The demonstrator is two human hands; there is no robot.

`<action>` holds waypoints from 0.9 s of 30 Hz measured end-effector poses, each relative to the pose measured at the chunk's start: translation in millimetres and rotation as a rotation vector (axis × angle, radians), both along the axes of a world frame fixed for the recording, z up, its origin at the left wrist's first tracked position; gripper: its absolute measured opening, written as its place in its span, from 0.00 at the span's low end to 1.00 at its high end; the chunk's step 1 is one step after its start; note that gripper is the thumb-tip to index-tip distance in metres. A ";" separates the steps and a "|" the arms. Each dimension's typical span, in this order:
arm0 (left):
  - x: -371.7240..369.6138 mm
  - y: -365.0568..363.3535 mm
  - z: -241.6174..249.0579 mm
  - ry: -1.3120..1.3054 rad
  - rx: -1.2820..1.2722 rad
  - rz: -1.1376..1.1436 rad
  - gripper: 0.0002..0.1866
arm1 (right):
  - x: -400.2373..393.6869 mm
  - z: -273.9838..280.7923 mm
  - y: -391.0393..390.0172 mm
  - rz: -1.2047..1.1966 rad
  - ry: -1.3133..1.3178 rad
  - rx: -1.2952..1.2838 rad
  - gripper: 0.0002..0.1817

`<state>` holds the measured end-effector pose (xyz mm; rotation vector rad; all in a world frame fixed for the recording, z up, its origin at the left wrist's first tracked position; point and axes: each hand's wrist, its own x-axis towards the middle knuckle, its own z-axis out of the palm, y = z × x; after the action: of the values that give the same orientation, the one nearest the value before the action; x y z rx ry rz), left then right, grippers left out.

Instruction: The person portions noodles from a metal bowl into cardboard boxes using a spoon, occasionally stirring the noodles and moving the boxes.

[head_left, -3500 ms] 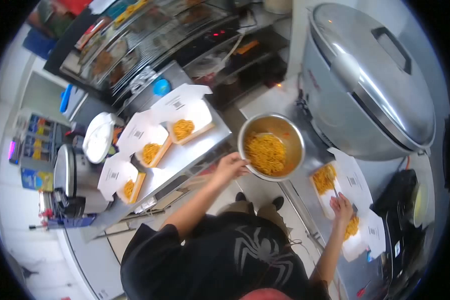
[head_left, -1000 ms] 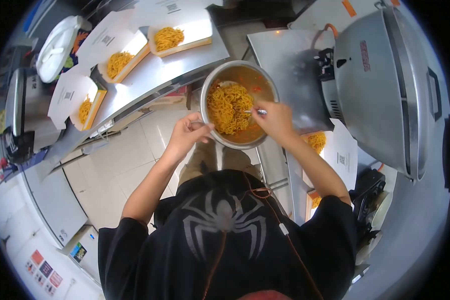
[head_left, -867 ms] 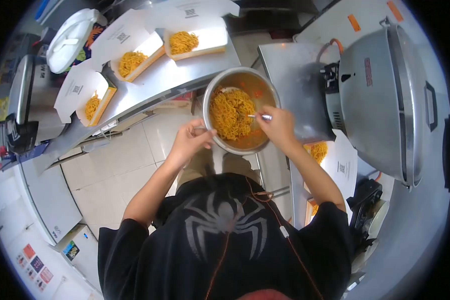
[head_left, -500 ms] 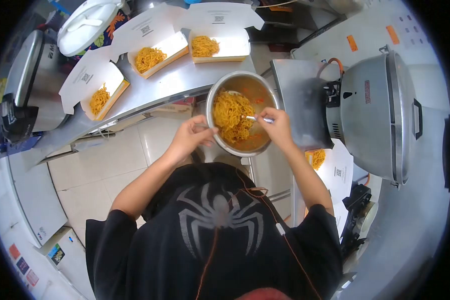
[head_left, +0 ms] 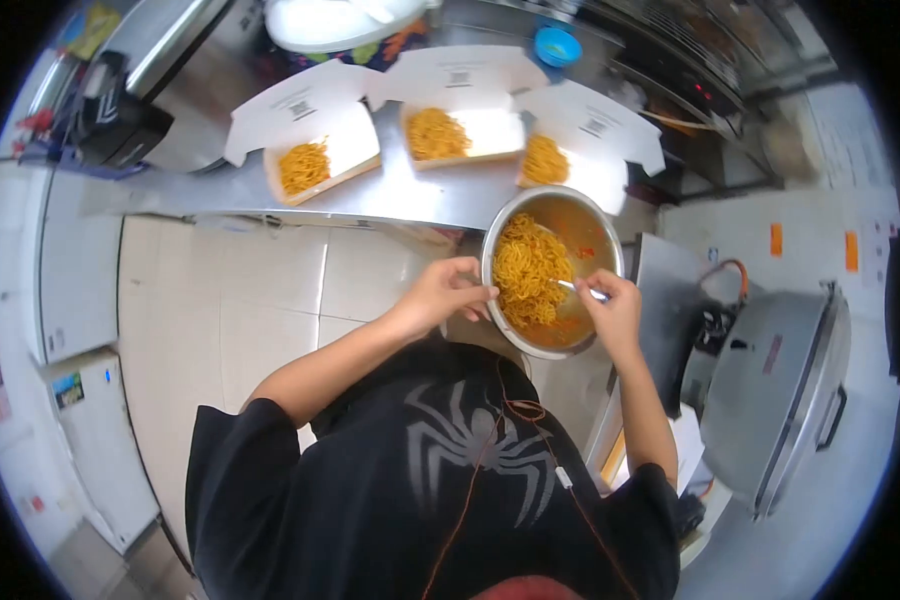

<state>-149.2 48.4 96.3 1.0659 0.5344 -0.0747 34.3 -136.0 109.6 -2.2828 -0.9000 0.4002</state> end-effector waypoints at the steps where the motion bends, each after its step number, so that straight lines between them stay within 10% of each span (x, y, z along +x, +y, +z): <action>1: -2.1 0.6 -0.4 0.000 -0.011 0.027 0.08 | 6.1 1.6 8.9 0.036 0.010 -0.025 0.12; 15: -116.5 29.9 3.4 0.107 0.036 0.807 0.13 | -10.4 -6.2 198.4 0.744 0.173 0.108 0.12; 27: -197.5 115.4 -0.8 0.010 0.072 0.814 0.11 | -72.6 52.3 294.5 0.779 0.333 0.081 0.11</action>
<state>-346.7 163.8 95.5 0.8508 0.9487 0.6576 -38.3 158.5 162.0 -1.6390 -1.5591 1.0159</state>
